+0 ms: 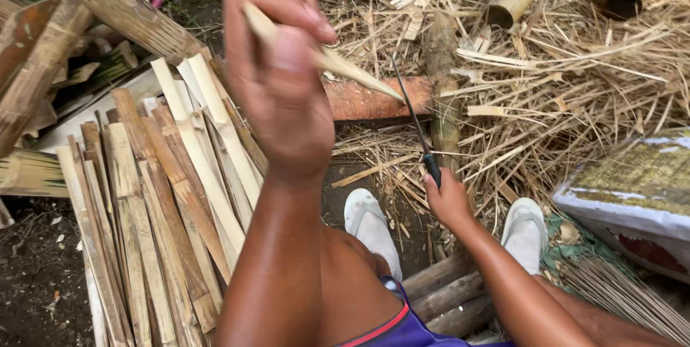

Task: The person uses a knife to shave and smooth thin bamboo strips one at a time, holding each strip against a brick and scraping along its length. The person repeatedly picks up strips from a pile, shaves them, and places them back into the pile.

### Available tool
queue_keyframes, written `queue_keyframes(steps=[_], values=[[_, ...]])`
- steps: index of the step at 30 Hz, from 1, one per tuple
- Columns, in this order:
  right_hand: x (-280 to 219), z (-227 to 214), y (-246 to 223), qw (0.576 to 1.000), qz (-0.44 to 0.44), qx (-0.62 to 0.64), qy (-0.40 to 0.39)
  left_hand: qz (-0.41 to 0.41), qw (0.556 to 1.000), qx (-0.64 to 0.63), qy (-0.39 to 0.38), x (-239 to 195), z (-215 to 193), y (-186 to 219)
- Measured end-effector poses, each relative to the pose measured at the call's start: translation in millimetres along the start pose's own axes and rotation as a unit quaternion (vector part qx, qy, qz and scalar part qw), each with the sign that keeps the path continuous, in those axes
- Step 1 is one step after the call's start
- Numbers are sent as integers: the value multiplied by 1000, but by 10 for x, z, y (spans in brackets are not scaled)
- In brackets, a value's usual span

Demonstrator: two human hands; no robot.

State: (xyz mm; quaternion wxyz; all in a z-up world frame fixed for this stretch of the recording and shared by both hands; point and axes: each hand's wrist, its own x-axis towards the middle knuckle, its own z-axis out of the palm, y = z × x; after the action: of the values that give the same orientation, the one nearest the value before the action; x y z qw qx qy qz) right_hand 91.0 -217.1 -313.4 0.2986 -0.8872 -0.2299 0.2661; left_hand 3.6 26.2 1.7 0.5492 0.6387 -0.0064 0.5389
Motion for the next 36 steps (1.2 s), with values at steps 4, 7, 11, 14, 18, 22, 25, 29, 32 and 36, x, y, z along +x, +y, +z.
queue_keyframes(steps=[4,7,11,14,18,22,25,29,32,36], values=[[-730,-577,-676,977,-178,111,45,-84,991,-79,-68,-109,16,147],[-775,-566,-840,955,-251,127,99,-95,990,-58,-84,-156,100,169],[37,-33,-491,995,-45,86,1,-73,991,-87,-76,-107,207,120],[406,69,-122,996,73,0,-52,-64,992,-89,-65,-78,234,79],[-50,81,218,988,-121,82,48,-40,995,-71,-51,-65,290,-139],[278,454,441,986,-131,75,69,-40,996,-71,-26,-79,319,-203],[605,404,407,999,22,-29,22,-15,999,-51,-8,-53,342,-187],[99,-46,-153,988,-134,50,55,15,996,-65,54,-23,413,-258],[-330,-191,-487,972,-194,108,78,17,991,-99,86,-119,498,-298],[107,201,-388,988,-86,111,65,28,989,-71,126,-106,528,-274]])
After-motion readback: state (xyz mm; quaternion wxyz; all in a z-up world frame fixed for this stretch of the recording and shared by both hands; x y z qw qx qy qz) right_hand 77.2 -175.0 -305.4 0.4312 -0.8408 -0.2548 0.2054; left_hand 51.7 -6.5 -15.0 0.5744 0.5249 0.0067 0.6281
